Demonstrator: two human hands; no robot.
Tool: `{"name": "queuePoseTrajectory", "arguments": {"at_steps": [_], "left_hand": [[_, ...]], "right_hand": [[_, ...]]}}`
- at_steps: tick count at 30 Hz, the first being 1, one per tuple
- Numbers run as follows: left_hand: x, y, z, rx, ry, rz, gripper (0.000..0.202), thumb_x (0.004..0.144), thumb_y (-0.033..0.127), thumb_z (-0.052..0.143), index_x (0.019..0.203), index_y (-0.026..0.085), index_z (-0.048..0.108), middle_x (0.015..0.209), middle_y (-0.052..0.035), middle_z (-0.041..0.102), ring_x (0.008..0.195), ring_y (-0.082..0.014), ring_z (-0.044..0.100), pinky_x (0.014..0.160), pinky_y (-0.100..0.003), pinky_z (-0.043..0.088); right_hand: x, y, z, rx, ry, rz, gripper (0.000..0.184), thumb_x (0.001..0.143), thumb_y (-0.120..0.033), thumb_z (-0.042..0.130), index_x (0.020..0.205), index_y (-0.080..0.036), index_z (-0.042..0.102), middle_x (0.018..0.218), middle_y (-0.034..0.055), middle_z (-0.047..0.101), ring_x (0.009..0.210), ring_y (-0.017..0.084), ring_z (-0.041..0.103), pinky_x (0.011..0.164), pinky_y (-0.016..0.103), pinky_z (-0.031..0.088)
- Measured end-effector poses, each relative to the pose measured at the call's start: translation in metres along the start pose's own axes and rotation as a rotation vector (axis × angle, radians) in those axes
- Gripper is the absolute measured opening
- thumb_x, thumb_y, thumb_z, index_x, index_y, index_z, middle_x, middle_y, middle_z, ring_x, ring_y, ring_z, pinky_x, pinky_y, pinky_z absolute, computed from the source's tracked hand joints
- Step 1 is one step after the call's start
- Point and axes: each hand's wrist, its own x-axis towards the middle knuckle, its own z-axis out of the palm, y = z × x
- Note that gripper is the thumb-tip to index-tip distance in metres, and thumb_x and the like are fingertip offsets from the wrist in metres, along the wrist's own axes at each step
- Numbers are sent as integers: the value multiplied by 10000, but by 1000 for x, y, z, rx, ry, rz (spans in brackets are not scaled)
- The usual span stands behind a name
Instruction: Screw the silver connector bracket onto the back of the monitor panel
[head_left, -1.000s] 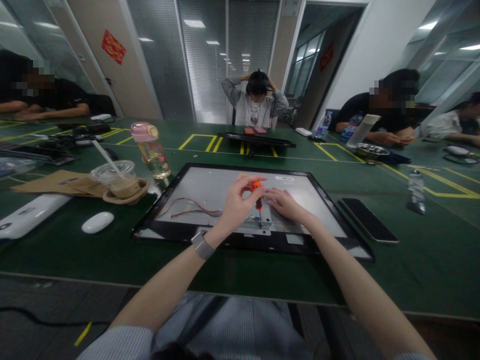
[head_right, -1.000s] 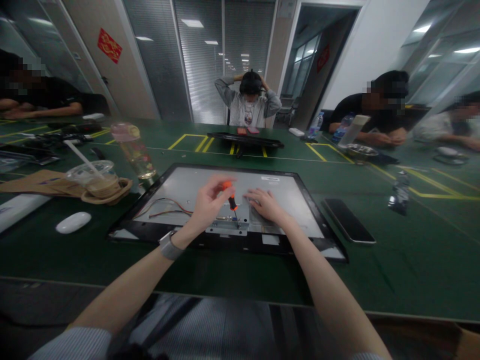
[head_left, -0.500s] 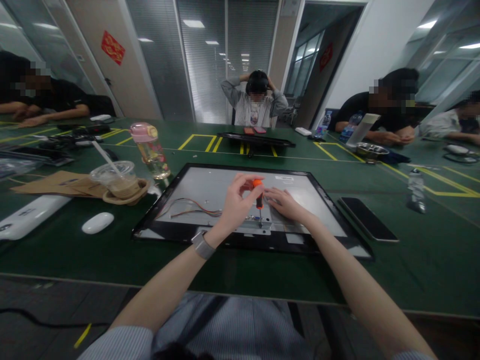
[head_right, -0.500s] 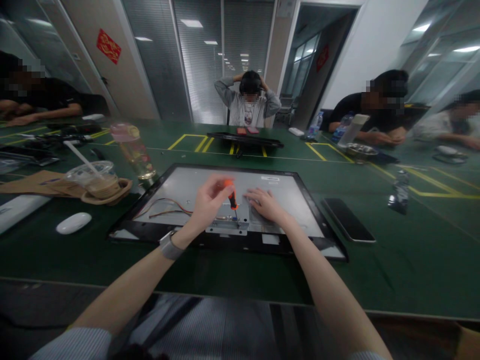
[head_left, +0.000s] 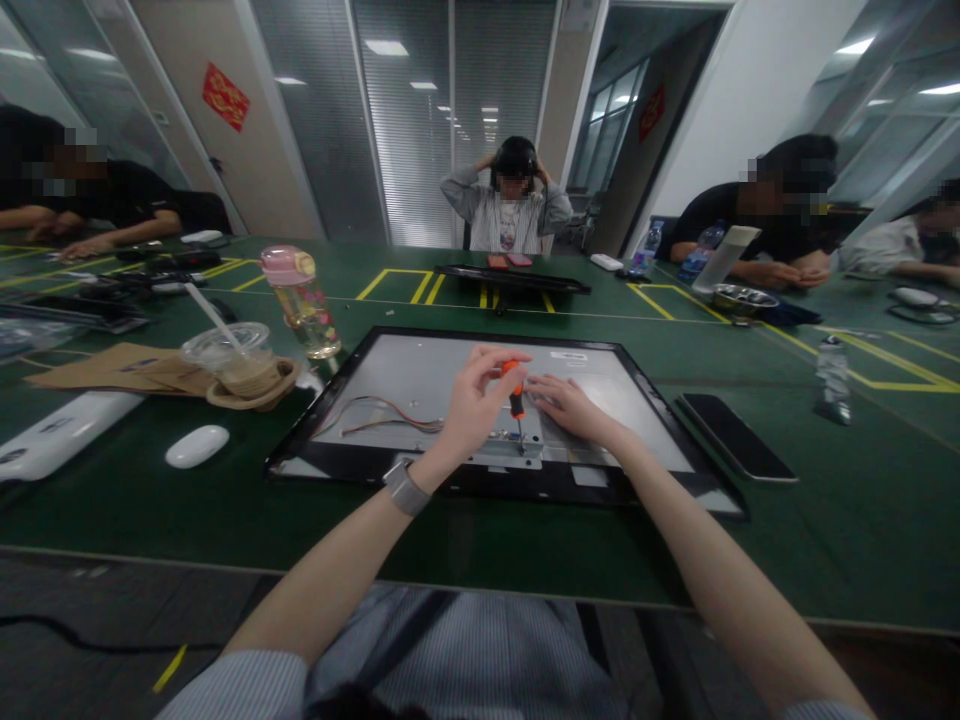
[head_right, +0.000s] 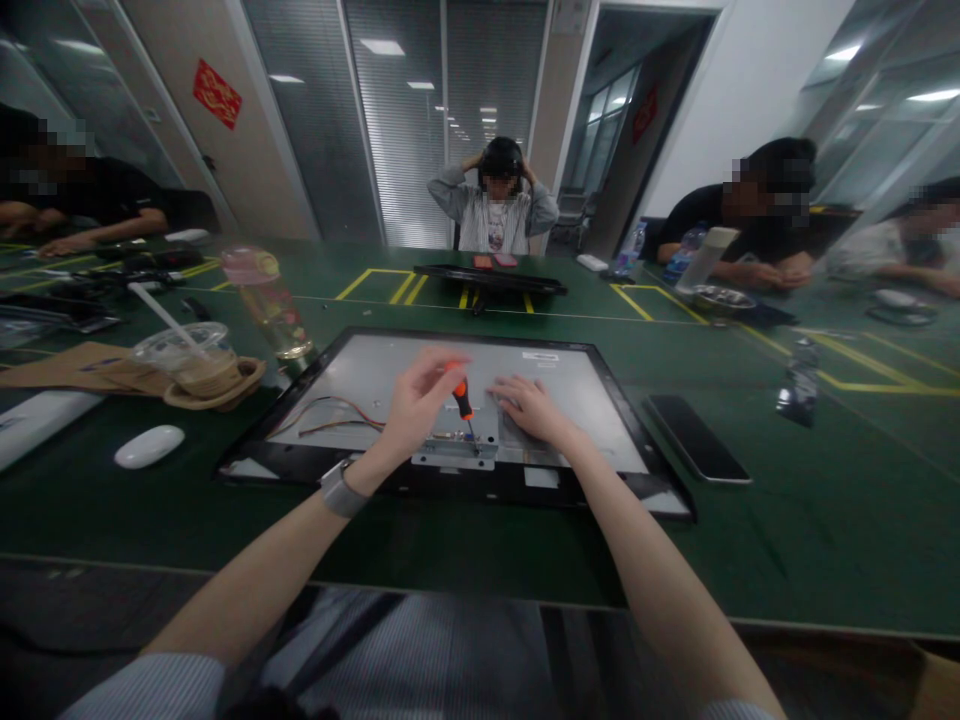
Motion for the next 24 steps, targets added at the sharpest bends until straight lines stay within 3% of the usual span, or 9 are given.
{"name": "queuePoseTrajectory", "arguments": {"at_steps": [8, 14, 19, 24], "left_hand": [[-2, 0, 1, -22, -37, -13, 261, 1033, 324, 492, 1106, 209, 715, 955, -65, 709, 923, -179, 666, 893, -341, 553], [-2, 1, 1, 19, -53, 53, 152, 903, 315, 704, 1010, 218, 750, 981, -47, 630, 868, -151, 622, 814, -288, 551], [-4, -1, 0, -45, -84, -21, 253, 999, 296, 536, 1178, 218, 697, 988, -66, 713, 918, -175, 669, 872, -327, 554], [-2, -4, -1, -118, -64, -30, 285, 1006, 299, 494, 1140, 196, 723, 1078, -91, 747, 993, -200, 699, 941, -364, 549]], "right_hand": [[-1, -2, -3, 5, -7, -13, 455, 1025, -267, 424, 1450, -313, 581, 1578, 80, 505, 1495, 339, 379, 1154, 695, 287], [0, -2, -1, -2, 0, 1, 455, 1009, -260, 445, 1431, -330, 601, 1569, 70, 517, 1486, 344, 393, 1153, 701, 291], [0, -1, 0, -4, 8, -14, 465, 1013, -253, 433, 1443, -340, 586, 1578, 63, 507, 1490, 336, 388, 1146, 700, 299], [1, 0, 0, -1, -3, -5, 462, 1018, -261, 435, 1451, -329, 581, 1580, 72, 504, 1488, 339, 390, 1148, 688, 303]]}}
